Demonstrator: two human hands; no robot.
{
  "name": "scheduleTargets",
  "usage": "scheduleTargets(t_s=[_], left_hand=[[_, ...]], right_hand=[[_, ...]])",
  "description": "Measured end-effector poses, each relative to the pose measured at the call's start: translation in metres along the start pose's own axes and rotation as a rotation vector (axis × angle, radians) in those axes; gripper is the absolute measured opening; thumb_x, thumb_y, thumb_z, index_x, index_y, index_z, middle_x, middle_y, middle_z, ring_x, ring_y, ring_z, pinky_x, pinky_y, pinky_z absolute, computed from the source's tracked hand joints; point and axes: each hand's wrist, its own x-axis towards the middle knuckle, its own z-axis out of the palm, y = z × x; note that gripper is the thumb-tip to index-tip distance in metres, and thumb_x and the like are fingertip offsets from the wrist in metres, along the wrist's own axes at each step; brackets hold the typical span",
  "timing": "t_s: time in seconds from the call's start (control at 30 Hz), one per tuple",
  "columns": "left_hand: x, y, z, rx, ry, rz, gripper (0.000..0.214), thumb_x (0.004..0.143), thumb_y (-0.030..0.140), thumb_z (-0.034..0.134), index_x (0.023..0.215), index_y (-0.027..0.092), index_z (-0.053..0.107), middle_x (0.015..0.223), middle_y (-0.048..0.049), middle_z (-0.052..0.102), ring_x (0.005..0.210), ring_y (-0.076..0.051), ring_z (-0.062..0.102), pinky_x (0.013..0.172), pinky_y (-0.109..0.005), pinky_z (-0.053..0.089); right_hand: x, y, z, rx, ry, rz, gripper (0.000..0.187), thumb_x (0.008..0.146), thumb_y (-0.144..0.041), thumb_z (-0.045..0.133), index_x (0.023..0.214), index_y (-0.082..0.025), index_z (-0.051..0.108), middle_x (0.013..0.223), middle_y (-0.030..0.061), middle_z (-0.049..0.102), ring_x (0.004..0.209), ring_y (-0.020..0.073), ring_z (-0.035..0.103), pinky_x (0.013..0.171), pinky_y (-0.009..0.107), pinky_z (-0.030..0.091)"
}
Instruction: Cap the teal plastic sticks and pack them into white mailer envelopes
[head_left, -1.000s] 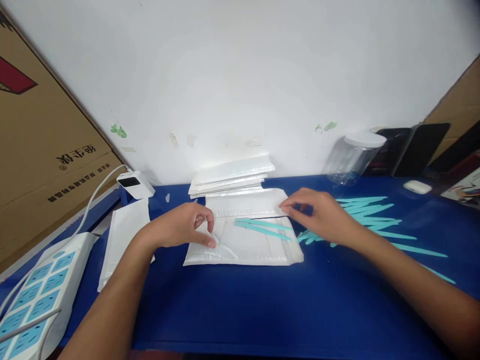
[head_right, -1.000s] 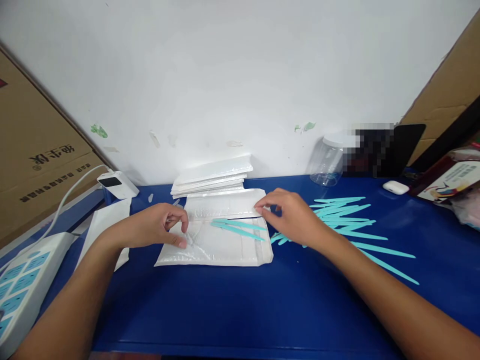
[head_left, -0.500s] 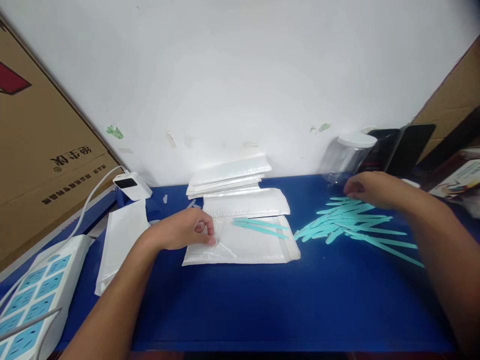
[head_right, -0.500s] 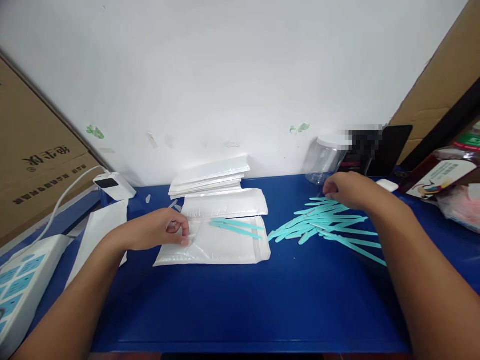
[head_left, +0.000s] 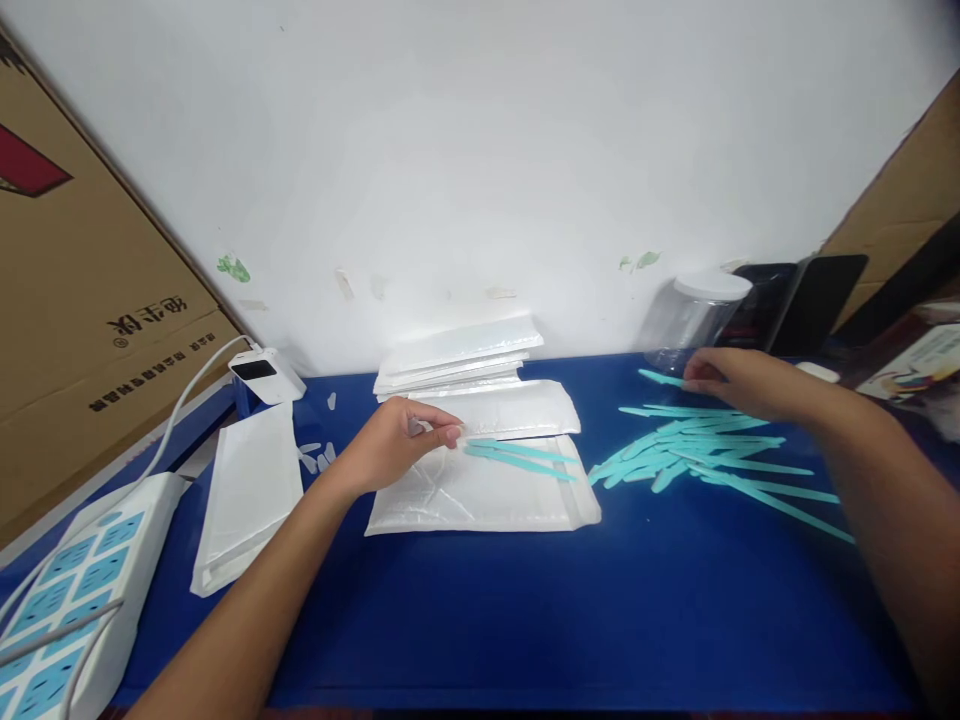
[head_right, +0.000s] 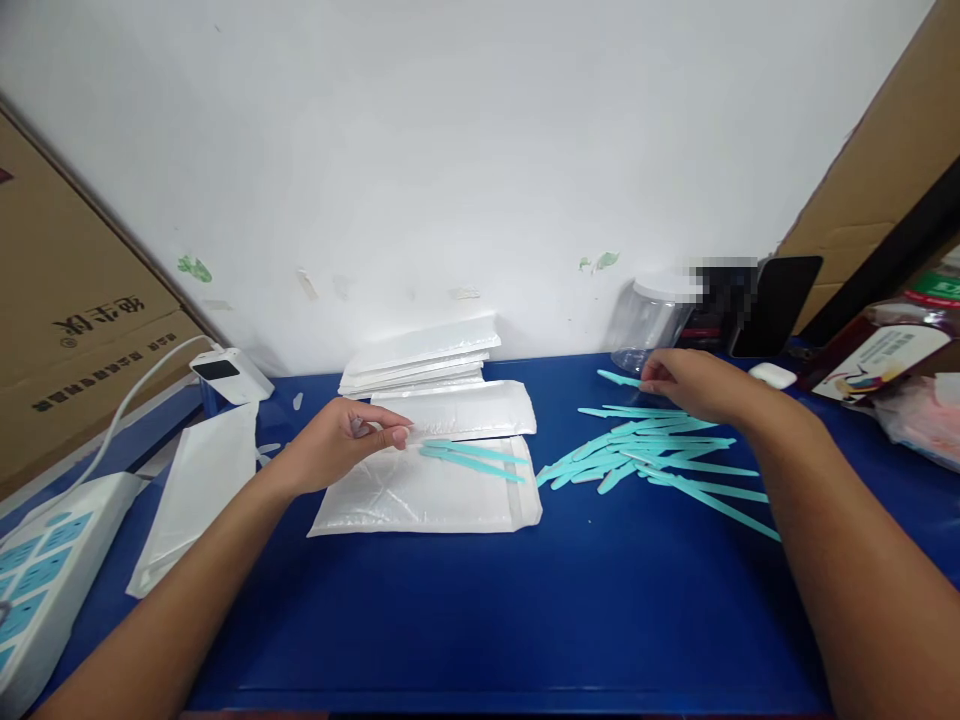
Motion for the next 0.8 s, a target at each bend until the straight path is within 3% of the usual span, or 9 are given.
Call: scheduleTargets(t_s=[0.07,0.13,0.23,0.33,0.53,0.7,0.8], left_hand=[[0.001,0.000,0.004,-0.016,0.004,0.018,0.030,0.097,0.050,0.070,0.089,0.025,0.086,0.105,-0.0034,0.084,0.098,-0.024,0.073,0.086,-0.034,0.049],[0.001,0.001,0.009,-0.048,0.002,0.032,0.029,0.098,0.048,0.070,0.091,0.026,0.086,0.108,-0.0031,0.084,0.106,-0.025,0.073,0.093,-0.035,0.049],[0.001,0.005,0.016,-0.096,0.020,0.022,0.029,0.098,0.048,0.070,0.092,0.025,0.087,0.105,-0.0032,0.084,0.105,-0.026,0.074,0.092,-0.035,0.050],[0.001,0.008,0.021,-0.101,0.049,-0.014,0.029,0.097,0.048,0.070,0.090,0.025,0.086,0.098,-0.0028,0.084,0.095,-0.024,0.073,0.083,-0.034,0.049],[0.000,0.011,0.027,-0.084,0.031,-0.020,0.035,0.098,0.054,0.068,0.086,0.026,0.085,0.095,-0.0011,0.083,0.089,-0.021,0.070,0.079,-0.032,0.046],[0.000,0.011,0.030,-0.092,0.024,-0.043,0.037,0.099,0.055,0.067,0.084,0.025,0.083,0.093,-0.0006,0.082,0.083,-0.019,0.067,0.075,-0.031,0.044],[-0.001,0.011,0.031,-0.099,0.020,-0.051,0.037,0.099,0.054,0.066,0.086,0.024,0.082,0.091,-0.0006,0.081,0.079,-0.018,0.064,0.071,-0.031,0.043]], right_hand=[[-0.008,-0.027,0.003,0.059,0.064,-0.086,0.017,0.102,-0.032,0.061,0.097,-0.019,0.070,0.096,0.0122,0.078,0.086,0.0224,0.070,0.080,0.037,0.047],[-0.019,-0.059,0.010,0.250,0.143,-0.242,0.022,0.100,-0.041,0.067,0.097,-0.019,0.070,0.095,0.0108,0.078,0.091,0.0236,0.071,0.084,0.037,0.049],[-0.039,-0.104,0.025,0.498,0.067,-0.386,0.031,0.095,-0.053,0.073,0.099,-0.022,0.073,0.085,0.0048,0.076,0.073,0.0193,0.068,0.070,0.033,0.052],[-0.053,-0.130,0.038,0.546,0.010,-0.409,0.032,0.097,-0.055,0.070,0.099,-0.024,0.076,0.087,0.0034,0.076,0.068,0.0176,0.066,0.064,0.032,0.052],[-0.059,-0.139,0.046,0.564,0.063,-0.398,0.035,0.090,-0.060,0.076,0.091,-0.025,0.079,0.095,0.0046,0.081,0.089,0.0250,0.074,0.080,0.036,0.058],[-0.061,-0.141,0.047,0.563,0.037,-0.409,0.035,0.094,-0.058,0.073,0.102,-0.025,0.078,0.101,0.0062,0.082,0.091,0.0253,0.075,0.077,0.034,0.058],[-0.061,-0.140,0.049,0.481,0.008,-0.441,0.035,0.099,-0.057,0.066,0.100,-0.026,0.081,0.099,0.0040,0.082,0.086,0.0242,0.073,0.070,0.032,0.053]])
